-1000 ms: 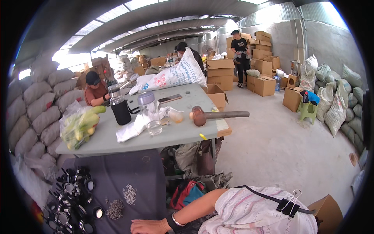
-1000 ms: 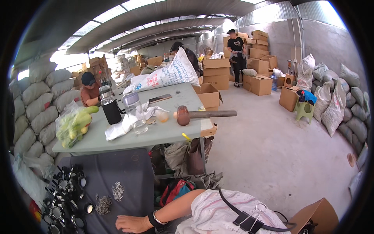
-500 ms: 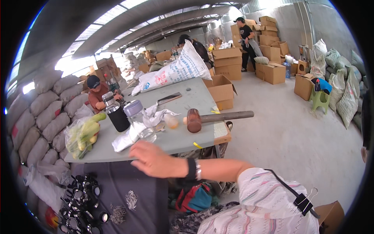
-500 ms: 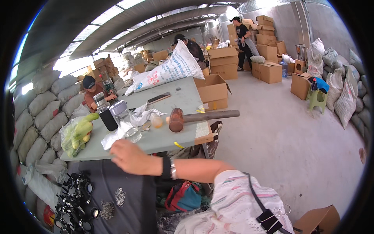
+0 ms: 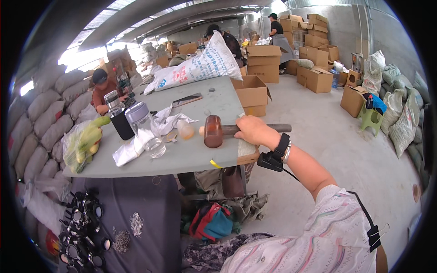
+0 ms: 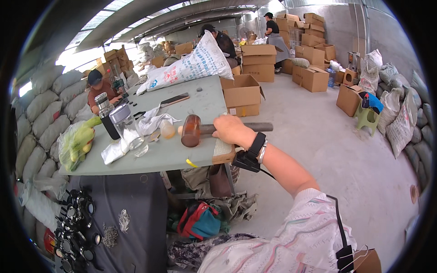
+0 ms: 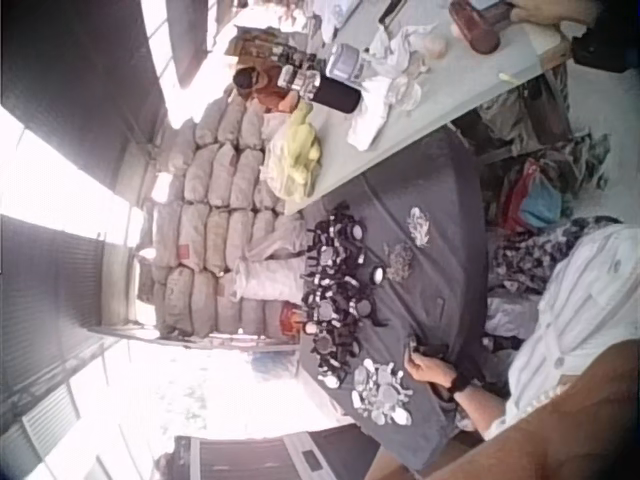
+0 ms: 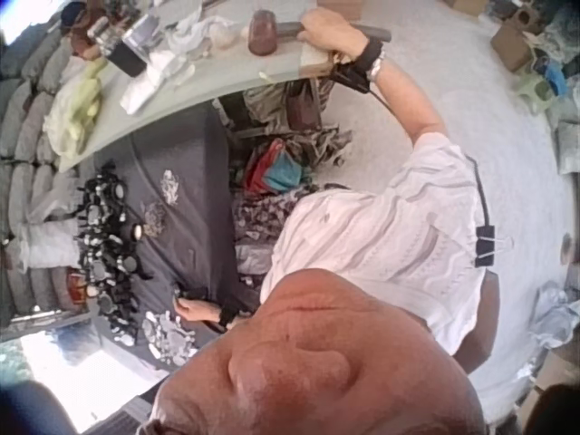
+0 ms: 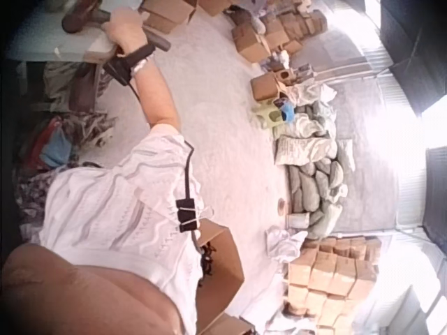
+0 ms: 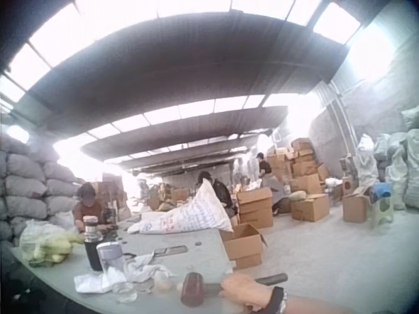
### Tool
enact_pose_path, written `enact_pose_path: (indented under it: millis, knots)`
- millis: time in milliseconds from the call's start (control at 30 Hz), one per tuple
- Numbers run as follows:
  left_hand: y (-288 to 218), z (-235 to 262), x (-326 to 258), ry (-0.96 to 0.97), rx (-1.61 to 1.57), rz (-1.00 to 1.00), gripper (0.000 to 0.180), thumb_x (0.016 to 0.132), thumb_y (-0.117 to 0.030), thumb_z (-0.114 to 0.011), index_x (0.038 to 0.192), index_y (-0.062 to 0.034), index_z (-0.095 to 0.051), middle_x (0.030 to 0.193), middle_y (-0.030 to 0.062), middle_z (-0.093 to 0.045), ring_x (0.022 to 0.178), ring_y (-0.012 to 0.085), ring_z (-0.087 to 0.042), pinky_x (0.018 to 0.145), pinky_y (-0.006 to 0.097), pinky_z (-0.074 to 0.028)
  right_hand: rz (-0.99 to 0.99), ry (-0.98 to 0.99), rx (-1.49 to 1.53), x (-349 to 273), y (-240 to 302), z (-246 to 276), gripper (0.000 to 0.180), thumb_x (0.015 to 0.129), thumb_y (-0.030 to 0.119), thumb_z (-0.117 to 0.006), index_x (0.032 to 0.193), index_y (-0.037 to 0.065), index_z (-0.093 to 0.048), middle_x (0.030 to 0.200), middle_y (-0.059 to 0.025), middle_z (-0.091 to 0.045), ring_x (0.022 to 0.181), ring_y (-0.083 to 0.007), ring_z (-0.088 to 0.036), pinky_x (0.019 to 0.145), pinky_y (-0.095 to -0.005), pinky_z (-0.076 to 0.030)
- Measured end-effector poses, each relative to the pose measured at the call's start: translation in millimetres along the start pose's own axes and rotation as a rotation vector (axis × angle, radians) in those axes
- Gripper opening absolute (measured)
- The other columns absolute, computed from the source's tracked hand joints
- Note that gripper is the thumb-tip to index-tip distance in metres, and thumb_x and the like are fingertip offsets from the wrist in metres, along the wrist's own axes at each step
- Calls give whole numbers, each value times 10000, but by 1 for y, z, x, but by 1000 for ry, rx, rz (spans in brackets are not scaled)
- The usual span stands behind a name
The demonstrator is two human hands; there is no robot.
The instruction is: The person picks up a black ring and a metal plate, fits the plate into the ring, and secures them together by pressing a small metal clip onto the edge. The person then places the assembled unit into a cardboard box and repeats the process.
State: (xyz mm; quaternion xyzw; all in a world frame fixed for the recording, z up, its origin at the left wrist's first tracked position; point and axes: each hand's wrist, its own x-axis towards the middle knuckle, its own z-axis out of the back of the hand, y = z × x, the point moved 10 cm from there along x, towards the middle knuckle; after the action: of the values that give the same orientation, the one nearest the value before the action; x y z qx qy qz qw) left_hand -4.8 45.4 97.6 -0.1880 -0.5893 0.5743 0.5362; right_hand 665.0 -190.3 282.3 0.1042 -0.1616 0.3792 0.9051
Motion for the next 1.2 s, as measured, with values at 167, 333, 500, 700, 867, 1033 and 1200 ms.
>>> enact_pose_path:
  millis: [167, 333, 500, 700, 867, 1033, 1200]
  knots:
    - [13, 2, 2, -11, 54, 5, 289, 897, -152, -503, 1054, 54, -631, 1012, 204, -643, 894, 306, -591, 845, 365, -454, 142, 37, 80, 20, 3, -11, 351, 796, 275, -661, 887, -55, -584, 887, -246, -608, 880, -412, -579, 782, -457, -459]
    - [14, 3, 3, -10, 35, -44, 297, 904, -160, -487, 1056, 50, -632, 1014, 204, -640, 891, 309, -586, 825, 373, -458, 220, 89, 115, 49, 12, -22, 349, 803, 264, -679, 835, -79, -623, 833, -269, -623, 853, -416, -605, 762, -438, -480]
    - [17, 3, 7, -10, 94, -27, 302, 901, -157, -492, 1063, 57, -628, 983, 198, -644, 817, 286, -583, 758, 370, -470, 240, 252, 43, 71, 30, -35, 361, 794, 283, -687, 883, -56, -598, 866, -255, -616, 897, -421, -581, 774, -447, -461]
    - [20, -5, 11, -5, 49, -32, 292, 911, -166, -504, 1076, 37, -633, 943, 169, -654, 758, 257, -578, 706, 365, -475, 464, -401, -323, 30, 99, 42, 106, 686, 77, -574, 716, 15, -654, 690, -184, -624, 665, -338, -625, 583, -417, -497]
    - [23, 6, 4, -72, 83, -31, 226, 914, -136, -527, 1071, -1, -618, 825, 37, -617, 699, 118, -562, 631, 259, -457, 824, -614, 294, -70, 188, 95, 209, 726, -1, -643, 924, 22, -578, 870, -135, -602, 804, -311, -589, 677, -384, -485]
    - [35, -5, 0, -14, -206, 180, 201, 948, -124, -461, 1054, -42, -611, 675, -33, -487, 431, 18, -366, 364, 185, -318, 1123, -86, 719, -105, 285, 13, 160, 740, 44, -664, 880, 34, -587, 824, -96, -593, 776, -289, -588, 653, -366, -491]
    - [33, -5, -1, -11, -227, 214, 198, 947, -123, -456, 1047, -40, -605, 682, -27, -501, 427, 19, -379, 357, 191, -318, 1020, 198, 895, -83, 376, -101, 112, 798, 124, -609, 843, 22, -619, 790, -132, -612, 716, -304, -604, 642, -373, -481]
